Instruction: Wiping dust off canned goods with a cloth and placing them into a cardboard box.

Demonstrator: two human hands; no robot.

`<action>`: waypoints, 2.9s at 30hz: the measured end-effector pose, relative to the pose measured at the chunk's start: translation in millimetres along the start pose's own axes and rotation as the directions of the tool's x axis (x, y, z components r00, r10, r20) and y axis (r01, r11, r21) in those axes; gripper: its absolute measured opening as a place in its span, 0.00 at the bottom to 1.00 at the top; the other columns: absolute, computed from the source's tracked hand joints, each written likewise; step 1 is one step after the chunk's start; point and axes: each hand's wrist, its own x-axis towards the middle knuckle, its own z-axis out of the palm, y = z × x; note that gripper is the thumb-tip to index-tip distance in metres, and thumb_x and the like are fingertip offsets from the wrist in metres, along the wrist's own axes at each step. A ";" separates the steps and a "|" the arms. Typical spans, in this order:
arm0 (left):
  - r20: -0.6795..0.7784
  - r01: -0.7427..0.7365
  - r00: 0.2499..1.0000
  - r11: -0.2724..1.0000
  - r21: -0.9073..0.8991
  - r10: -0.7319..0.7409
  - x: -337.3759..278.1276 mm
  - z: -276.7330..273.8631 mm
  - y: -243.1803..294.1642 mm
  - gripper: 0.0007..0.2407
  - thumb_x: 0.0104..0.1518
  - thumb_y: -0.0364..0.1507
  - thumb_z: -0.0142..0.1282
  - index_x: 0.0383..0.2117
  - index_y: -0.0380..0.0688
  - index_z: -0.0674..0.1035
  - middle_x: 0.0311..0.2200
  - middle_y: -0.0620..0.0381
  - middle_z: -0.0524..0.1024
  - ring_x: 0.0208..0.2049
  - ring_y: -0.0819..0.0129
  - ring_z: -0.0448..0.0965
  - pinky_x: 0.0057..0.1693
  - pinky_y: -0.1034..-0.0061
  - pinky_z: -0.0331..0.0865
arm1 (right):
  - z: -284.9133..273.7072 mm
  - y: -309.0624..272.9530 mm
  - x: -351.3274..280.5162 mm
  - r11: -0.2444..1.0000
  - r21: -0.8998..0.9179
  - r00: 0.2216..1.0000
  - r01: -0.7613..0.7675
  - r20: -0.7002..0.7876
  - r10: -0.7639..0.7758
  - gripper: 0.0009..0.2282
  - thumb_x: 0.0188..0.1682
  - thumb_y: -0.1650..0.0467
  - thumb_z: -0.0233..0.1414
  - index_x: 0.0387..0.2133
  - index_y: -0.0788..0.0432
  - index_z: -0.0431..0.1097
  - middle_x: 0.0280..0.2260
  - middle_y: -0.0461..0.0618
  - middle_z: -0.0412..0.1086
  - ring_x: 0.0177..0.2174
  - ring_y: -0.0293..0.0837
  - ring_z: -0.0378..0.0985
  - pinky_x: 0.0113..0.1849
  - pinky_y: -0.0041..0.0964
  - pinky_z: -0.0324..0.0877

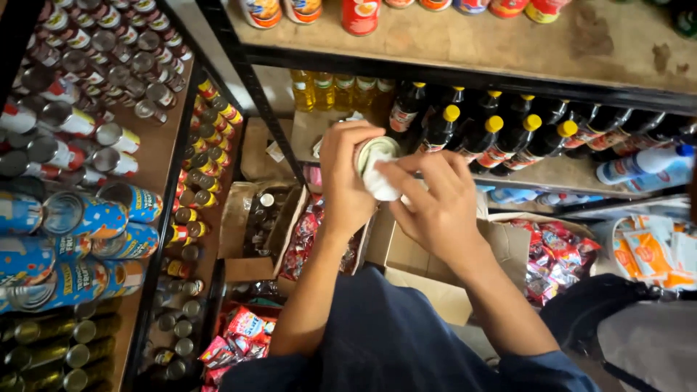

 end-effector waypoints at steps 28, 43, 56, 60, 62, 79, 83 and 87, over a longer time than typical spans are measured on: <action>-0.098 0.080 0.993 0.988 0.132 -0.068 -17.2 -49.2 6.3 0.19 0.43 0.19 0.69 0.41 0.47 0.77 0.41 0.57 0.75 0.44 0.56 0.75 0.54 0.66 0.65 | 15.0 -17.7 28.1 0.989 0.089 0.993 0.118 -0.004 -0.118 0.03 0.51 0.72 0.61 0.35 0.59 0.79 0.31 0.50 0.71 0.29 0.52 0.72 0.43 0.51 0.64; -0.050 0.060 0.997 0.994 0.091 -0.056 -15.9 -50.8 5.8 0.16 0.45 0.21 0.68 0.40 0.47 0.78 0.39 0.57 0.75 0.45 0.57 0.74 0.54 0.66 0.63 | 11.2 -33.0 17.8 0.972 0.152 0.970 0.179 0.138 -0.200 0.03 0.48 0.76 0.57 0.31 0.60 0.79 0.29 0.51 0.72 0.29 0.51 0.75 0.40 0.46 0.68; 0.244 0.109 0.967 0.980 -0.169 -0.066 -32.6 33.5 -7.5 0.15 0.45 0.20 0.68 0.39 0.39 0.77 0.39 0.50 0.75 0.43 0.54 0.75 0.56 0.65 0.67 | -19.0 -13.5 -30.0 0.994 -0.035 0.994 -0.108 -0.013 0.108 0.05 0.51 0.70 0.56 0.33 0.59 0.77 0.30 0.51 0.70 0.28 0.51 0.73 0.38 0.45 0.69; 0.317 0.126 0.948 0.955 -0.269 -0.036 -39.2 77.8 -4.7 0.15 0.46 0.20 0.68 0.39 0.38 0.77 0.40 0.50 0.75 0.45 0.54 0.76 0.57 0.66 0.67 | -45.5 -4.3 -48.3 0.972 -0.152 0.982 -0.181 -0.079 0.170 0.04 0.50 0.71 0.57 0.34 0.59 0.77 0.30 0.52 0.69 0.27 0.53 0.72 0.37 0.46 0.68; 0.361 0.200 0.931 0.904 -0.378 -0.054 -37.2 89.5 0.6 0.18 0.43 0.24 0.71 0.40 0.40 0.77 0.41 0.51 0.74 0.45 0.57 0.75 0.57 0.68 0.65 | -62.1 -5.7 -53.0 0.966 -0.133 0.975 -0.222 -0.030 0.220 0.05 0.49 0.71 0.57 0.35 0.59 0.77 0.30 0.52 0.68 0.28 0.54 0.71 0.39 0.48 0.67; 0.195 0.009 0.981 0.997 -0.081 0.007 -14.4 67.0 3.2 0.20 0.37 0.24 0.72 0.38 0.50 0.79 0.38 0.59 0.75 0.42 0.56 0.76 0.52 0.65 0.68 | -59.5 8.4 -37.5 0.896 -0.396 0.971 -0.202 0.039 0.237 0.07 0.42 0.72 0.64 0.33 0.55 0.79 0.30 0.48 0.70 0.31 0.51 0.73 0.41 0.48 0.67; 0.165 0.025 0.986 0.998 -0.055 -0.016 -13.6 52.7 0.9 0.20 0.37 0.24 0.71 0.38 0.50 0.78 0.38 0.59 0.75 0.41 0.55 0.76 0.51 0.63 0.68 | -37.4 8.6 -31.7 0.896 -0.377 0.968 -0.235 -0.006 0.251 0.07 0.44 0.73 0.64 0.35 0.56 0.79 0.31 0.47 0.71 0.31 0.50 0.74 0.43 0.46 0.67; 0.143 0.021 0.989 1.000 0.004 -0.022 -6.6 36.4 0.4 0.23 0.33 0.20 0.70 0.39 0.52 0.78 0.39 0.60 0.75 0.42 0.54 0.76 0.50 0.61 0.68 | -29.1 0.7 -26.5 0.955 -0.238 0.984 -0.176 -0.052 0.168 0.06 0.46 0.74 0.64 0.36 0.55 0.79 0.29 0.47 0.69 0.28 0.50 0.72 0.42 0.45 0.67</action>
